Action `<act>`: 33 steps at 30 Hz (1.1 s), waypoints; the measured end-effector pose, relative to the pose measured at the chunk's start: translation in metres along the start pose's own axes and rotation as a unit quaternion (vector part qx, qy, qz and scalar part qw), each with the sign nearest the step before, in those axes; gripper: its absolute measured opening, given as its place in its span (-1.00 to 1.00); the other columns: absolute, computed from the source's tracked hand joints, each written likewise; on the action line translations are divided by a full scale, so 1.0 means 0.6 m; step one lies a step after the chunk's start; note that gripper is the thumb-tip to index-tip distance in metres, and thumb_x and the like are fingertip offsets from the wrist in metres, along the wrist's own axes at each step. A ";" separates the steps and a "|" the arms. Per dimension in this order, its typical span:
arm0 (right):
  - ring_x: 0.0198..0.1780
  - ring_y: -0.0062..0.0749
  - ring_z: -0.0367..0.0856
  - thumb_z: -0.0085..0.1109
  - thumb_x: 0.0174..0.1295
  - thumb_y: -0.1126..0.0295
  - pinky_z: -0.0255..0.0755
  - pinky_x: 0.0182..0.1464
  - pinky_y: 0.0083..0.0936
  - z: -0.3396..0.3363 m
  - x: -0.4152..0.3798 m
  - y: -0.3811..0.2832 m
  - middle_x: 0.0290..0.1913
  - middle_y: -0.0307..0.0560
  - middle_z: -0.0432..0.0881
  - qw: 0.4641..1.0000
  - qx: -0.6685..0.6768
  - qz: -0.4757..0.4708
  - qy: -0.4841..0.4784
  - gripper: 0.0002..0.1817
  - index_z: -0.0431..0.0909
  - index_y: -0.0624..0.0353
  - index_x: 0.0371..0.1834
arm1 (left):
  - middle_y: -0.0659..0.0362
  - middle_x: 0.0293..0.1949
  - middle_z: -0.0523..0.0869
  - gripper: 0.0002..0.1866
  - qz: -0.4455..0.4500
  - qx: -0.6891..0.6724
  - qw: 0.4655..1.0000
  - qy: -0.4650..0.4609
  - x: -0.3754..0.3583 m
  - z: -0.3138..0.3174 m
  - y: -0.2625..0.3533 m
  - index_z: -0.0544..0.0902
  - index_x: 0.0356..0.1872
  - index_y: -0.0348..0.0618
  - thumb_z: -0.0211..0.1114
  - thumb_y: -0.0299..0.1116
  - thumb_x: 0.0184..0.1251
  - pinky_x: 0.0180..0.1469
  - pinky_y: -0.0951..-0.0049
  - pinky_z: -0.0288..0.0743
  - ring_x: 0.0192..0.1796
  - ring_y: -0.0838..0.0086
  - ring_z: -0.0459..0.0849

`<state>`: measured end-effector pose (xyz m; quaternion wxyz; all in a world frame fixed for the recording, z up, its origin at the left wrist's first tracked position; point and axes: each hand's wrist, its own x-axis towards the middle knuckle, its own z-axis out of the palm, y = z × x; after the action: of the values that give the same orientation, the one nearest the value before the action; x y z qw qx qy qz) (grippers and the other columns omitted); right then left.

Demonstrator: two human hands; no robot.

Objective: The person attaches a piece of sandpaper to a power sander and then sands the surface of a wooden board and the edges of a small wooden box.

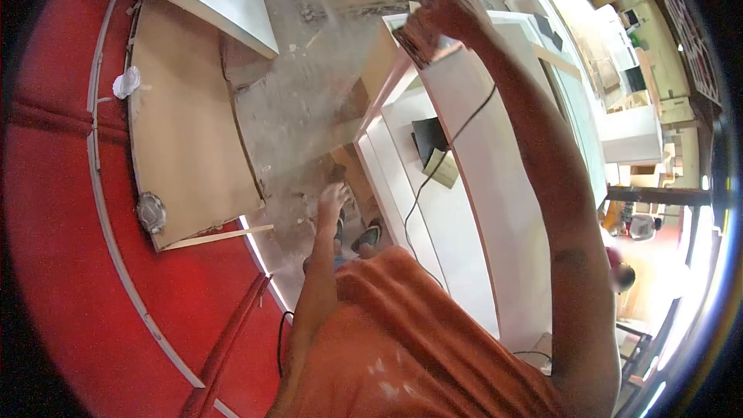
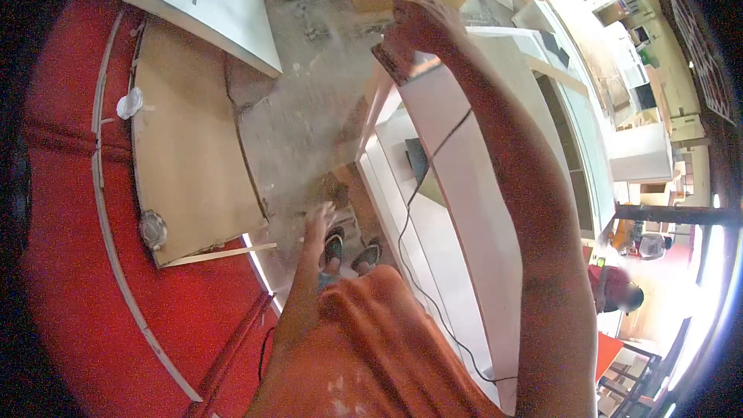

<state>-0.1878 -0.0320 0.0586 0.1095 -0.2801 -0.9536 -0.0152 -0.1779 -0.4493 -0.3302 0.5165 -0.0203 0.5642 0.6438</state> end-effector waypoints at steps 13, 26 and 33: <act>-0.04 -0.06 0.63 0.42 0.15 0.23 0.55 -0.05 -0.11 -0.116 -0.317 -0.057 -0.13 -0.07 0.57 0.998 0.046 0.001 -0.050 -0.78 0.60 0.00 -0.23 | 0.11 -0.01 0.75 -0.66 -0.077 0.046 0.996 -0.007 -0.023 -0.054 0.008 0.65 0.18 -0.26 0.22 -0.26 0.59 0.10 0.28 0.67 0.08 0.27 0.75; -0.02 0.02 0.65 0.37 0.21 0.11 0.61 -0.05 -0.03 -0.119 -0.340 -0.033 -0.12 0.04 0.56 0.999 0.011 0.026 -0.044 -0.74 0.61 -0.01 -0.21 | 0.19 -0.35 0.71 -0.75 -0.101 0.112 0.965 0.213 -0.116 -0.304 -0.206 0.73 -0.07 -0.08 0.27 -0.16 0.45 -0.46 0.41 0.50 -0.43 0.47 0.67; -0.02 0.09 0.69 0.34 0.23 0.16 0.57 0.04 -0.01 -0.062 -0.158 -0.009 -0.11 0.05 0.62 0.999 -0.011 0.052 0.002 -0.77 0.65 -0.02 -0.14 | 0.08 0.13 0.72 -0.68 0.121 -0.023 0.992 -0.015 -0.024 -0.008 -0.031 0.65 0.15 -0.34 0.20 -0.36 0.53 0.11 0.30 0.63 0.11 0.27 0.72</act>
<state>-0.1059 -0.0902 0.0743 0.1086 -0.3307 -0.9373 -0.0201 -0.1610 -0.4652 -0.3360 0.4430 0.0462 0.5399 0.7143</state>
